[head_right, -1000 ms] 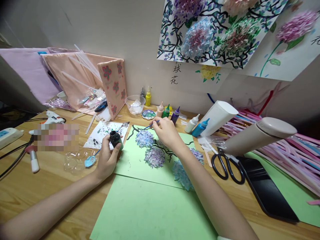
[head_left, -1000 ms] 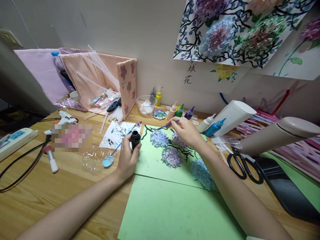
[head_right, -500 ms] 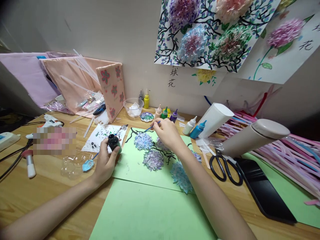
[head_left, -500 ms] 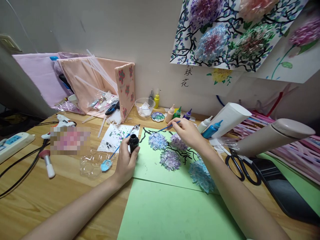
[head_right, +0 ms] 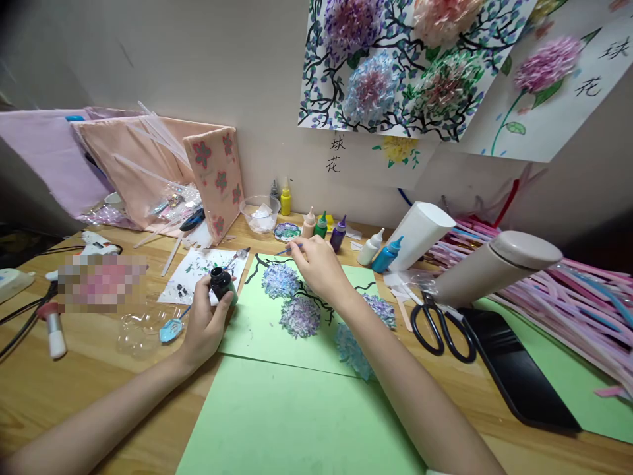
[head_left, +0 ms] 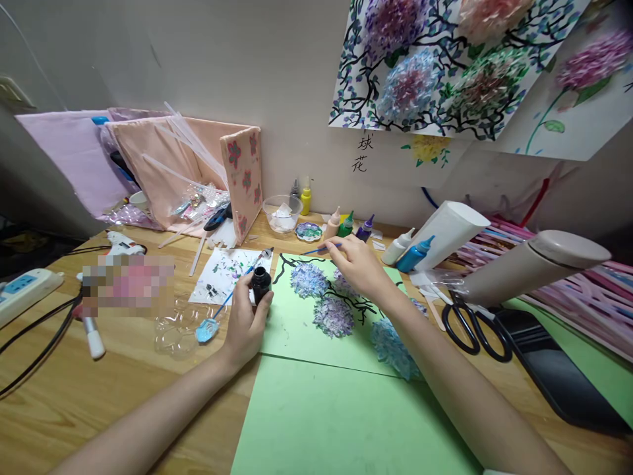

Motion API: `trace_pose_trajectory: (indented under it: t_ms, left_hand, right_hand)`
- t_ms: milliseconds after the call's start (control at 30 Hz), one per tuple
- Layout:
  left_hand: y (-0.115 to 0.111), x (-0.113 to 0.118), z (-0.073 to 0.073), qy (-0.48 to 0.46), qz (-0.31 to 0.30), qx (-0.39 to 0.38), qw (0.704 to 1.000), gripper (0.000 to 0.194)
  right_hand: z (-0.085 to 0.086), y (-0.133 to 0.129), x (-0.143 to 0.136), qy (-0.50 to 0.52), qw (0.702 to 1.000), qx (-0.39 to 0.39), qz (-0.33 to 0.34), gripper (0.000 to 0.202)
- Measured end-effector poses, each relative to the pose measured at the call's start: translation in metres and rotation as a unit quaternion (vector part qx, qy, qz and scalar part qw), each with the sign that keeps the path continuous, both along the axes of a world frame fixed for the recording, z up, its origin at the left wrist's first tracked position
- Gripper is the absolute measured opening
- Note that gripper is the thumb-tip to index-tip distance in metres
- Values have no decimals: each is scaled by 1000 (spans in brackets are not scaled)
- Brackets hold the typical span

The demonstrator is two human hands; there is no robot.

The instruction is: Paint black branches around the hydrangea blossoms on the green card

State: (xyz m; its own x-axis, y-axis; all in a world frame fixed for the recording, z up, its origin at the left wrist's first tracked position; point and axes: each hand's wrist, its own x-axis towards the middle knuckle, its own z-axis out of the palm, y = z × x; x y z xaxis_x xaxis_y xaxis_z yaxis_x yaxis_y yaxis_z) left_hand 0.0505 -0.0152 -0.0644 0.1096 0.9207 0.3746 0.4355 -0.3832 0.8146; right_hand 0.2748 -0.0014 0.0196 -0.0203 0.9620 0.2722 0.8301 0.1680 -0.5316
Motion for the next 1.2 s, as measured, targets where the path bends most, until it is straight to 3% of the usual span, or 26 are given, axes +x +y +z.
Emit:
trace_pose_trajectory:
  t_ms: [733,967,1200]
  left_hand:
    - [0,0,-1,0,1,-2,1000,38]
    - [0,1,0,-5,-2,-8,1000,38]
    - [0,1,-1,-2,-1,-5,1000,38]
  right_hand:
    - [1,2,6,-29,999,-16,-11,36]
    - [10,-4,13,129,985,105,-39,39]
    - [5,2,17,74,995,56,-41,34]
